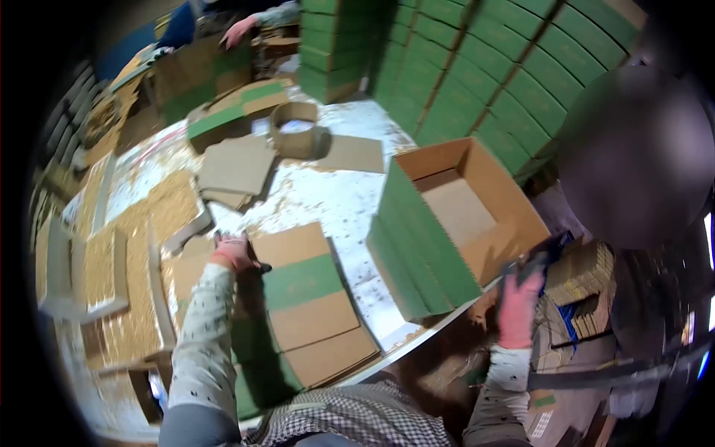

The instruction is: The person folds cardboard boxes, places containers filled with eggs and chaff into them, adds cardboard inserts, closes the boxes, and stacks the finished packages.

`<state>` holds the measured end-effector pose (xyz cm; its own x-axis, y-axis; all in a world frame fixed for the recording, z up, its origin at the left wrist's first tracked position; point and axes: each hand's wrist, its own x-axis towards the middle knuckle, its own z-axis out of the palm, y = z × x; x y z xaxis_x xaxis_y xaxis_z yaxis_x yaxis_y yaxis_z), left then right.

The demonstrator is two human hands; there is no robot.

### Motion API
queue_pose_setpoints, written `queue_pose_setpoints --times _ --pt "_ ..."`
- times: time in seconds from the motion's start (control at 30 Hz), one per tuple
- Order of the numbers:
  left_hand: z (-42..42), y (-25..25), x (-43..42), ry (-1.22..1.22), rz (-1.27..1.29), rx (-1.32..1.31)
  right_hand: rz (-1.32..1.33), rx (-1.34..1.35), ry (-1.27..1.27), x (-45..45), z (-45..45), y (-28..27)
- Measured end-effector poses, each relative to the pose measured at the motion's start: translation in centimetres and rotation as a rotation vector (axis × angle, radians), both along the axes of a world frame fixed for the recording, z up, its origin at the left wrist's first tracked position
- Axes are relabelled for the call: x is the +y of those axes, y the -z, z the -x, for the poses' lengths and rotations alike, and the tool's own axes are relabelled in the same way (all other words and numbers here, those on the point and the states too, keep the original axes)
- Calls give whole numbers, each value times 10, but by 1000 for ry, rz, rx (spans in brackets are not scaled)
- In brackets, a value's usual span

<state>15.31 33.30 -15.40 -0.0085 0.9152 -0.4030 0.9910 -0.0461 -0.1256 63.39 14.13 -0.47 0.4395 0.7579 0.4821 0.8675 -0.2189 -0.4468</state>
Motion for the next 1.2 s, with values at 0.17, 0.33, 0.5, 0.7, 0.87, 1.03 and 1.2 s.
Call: queue_pose_setpoints --times 0.17,0.33,0.5,0.7,0.87,1.03,1.2 --pt "22 -108 -80 153 -754 -360 -531 101 -782 8 121 -89" --pt "-22 -187 -212 255 -861 -379 286 -855 -1188 44 230 -75" --pt "-27 -159 -321 368 -1009 -494 528 -662 -1352 72 253 -84" --pt "21 -243 -340 319 -590 -1017 250 -679 -1312 78 343 -63" --pt "60 -199 -290 -226 -672 -116 294 -391 -1877 55 265 -99" --pt "59 -201 -249 -9 -383 -331 348 -496 -1611 -5 283 -37" --pt "26 -130 -200 -122 -598 -390 274 -722 -1664 44 283 -67"
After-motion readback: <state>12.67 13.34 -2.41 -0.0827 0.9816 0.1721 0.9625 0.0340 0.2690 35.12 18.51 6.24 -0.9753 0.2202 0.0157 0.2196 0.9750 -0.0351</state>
